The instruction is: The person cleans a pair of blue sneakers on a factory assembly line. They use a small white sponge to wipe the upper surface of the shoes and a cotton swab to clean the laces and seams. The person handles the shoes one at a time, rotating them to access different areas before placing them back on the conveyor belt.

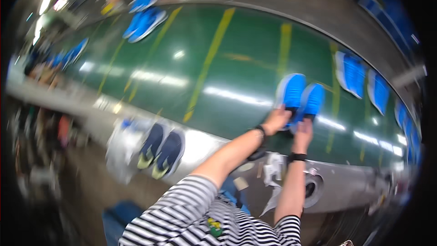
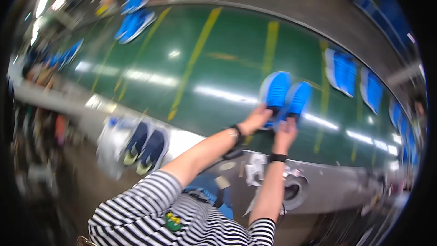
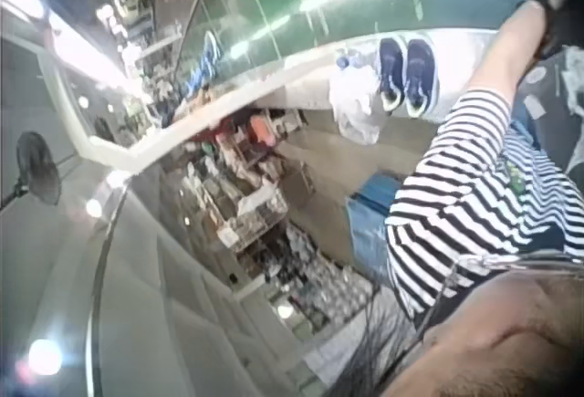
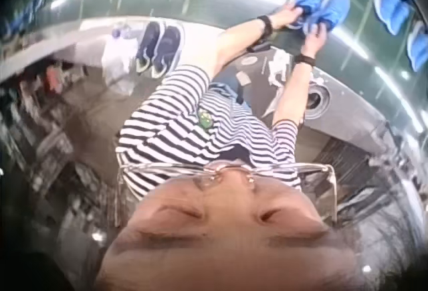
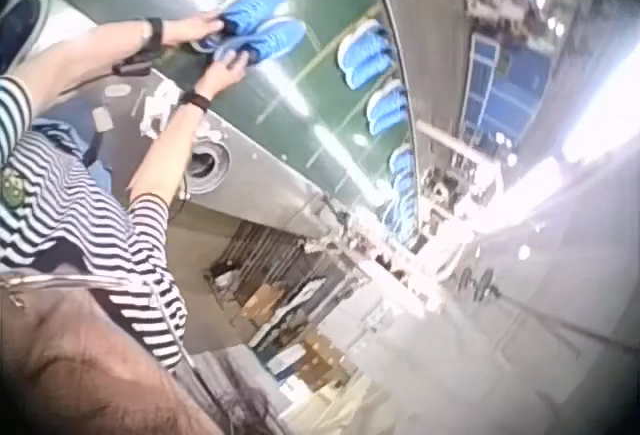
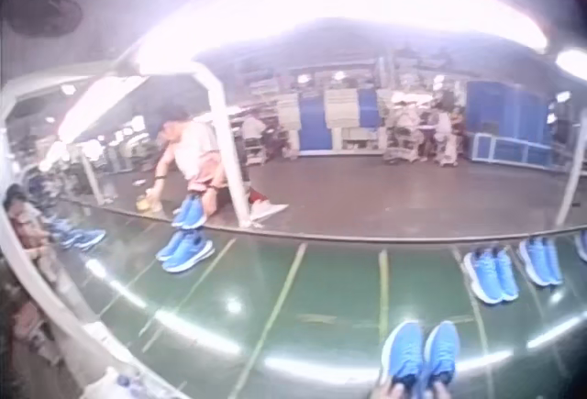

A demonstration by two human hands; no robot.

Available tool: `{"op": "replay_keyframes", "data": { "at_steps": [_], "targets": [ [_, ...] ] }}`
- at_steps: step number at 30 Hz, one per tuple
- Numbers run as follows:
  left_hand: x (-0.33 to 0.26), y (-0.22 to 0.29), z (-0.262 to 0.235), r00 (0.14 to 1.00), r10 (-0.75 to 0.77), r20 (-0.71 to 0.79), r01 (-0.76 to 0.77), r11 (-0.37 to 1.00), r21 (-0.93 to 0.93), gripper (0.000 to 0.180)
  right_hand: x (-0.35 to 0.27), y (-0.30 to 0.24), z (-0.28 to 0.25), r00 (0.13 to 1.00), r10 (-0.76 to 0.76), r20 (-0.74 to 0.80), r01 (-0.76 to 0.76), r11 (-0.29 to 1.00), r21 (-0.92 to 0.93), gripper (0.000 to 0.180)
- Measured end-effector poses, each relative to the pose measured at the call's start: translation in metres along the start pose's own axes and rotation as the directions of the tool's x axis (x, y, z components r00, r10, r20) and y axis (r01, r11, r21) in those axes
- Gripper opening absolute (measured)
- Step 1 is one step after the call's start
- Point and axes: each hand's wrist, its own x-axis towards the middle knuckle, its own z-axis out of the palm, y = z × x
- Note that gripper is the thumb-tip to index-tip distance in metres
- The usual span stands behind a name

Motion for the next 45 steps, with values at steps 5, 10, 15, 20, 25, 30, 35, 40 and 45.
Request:
{"op": "replay_keyframes", "data": {
  "at_steps": [5, 10, 15, 20, 25, 30, 35, 40, 45],
  "targets": [
    [-0.078, -0.001, 0.054, 0.941, 0.115, -0.317, -0.077, 0.988, 0.132, 0.063, -0.021, -0.050, -0.023, 0.919, -0.108, -0.378, -0.016, 0.950, -0.311, 0.043],
    [-0.235, 0.002, 0.009, 0.984, 0.175, -0.034, -0.166, 0.968, 0.190, 0.053, -0.090, -0.096, -0.010, 0.990, -0.073, 0.123, 0.041, 0.968, 0.248, 0.031],
    [-0.371, -0.009, -0.070, 0.935, 0.175, -0.308, -0.023, 0.897, 0.441, 0.036, -0.188, -0.107, 0.007, 0.775, -0.032, 0.631, -0.162, 0.955, 0.248, 0.023],
    [-0.440, -0.013, -0.162, 0.528, 0.344, -0.777, 0.100, 0.883, 0.459, 0.025, -0.270, -0.093, 0.023, 0.443, 0.076, 0.893, -0.209, 0.978, 0.020, 0.025],
    [-0.454, -0.067, -0.270, 0.517, 0.175, -0.838, 0.162, 0.941, 0.296, 0.039, -0.333, -0.112, 0.064, 0.391, 0.082, 0.917, -0.174, 0.985, -0.014, 0.035],
    [-0.428, -0.119, -0.332, 0.899, -0.125, -0.420, 0.231, 0.950, 0.210, 0.061, -0.380, -0.134, 0.118, 0.480, 0.169, 0.861, -0.071, 0.985, -0.155, 0.081],
    [-0.424, -0.113, -0.314, 0.900, 0.114, -0.420, 0.174, 0.790, 0.588, 0.059, -0.414, -0.134, 0.146, 0.694, 0.159, 0.702, 0.003, 0.975, -0.223, 0.086],
    [-0.425, -0.087, -0.287, 0.922, 0.196, -0.335, 0.025, 0.831, 0.555, 0.067, -0.409, -0.151, 0.114, 0.794, 0.101, 0.599, 0.019, 0.982, -0.190, 0.081],
    [-0.420, -0.075, -0.274, 0.926, 0.256, -0.277, -0.066, 0.832, 0.550, 0.070, -0.404, -0.152, 0.096, 0.834, 0.084, 0.546, 0.022, 0.983, -0.185, 0.081]
  ]
}}
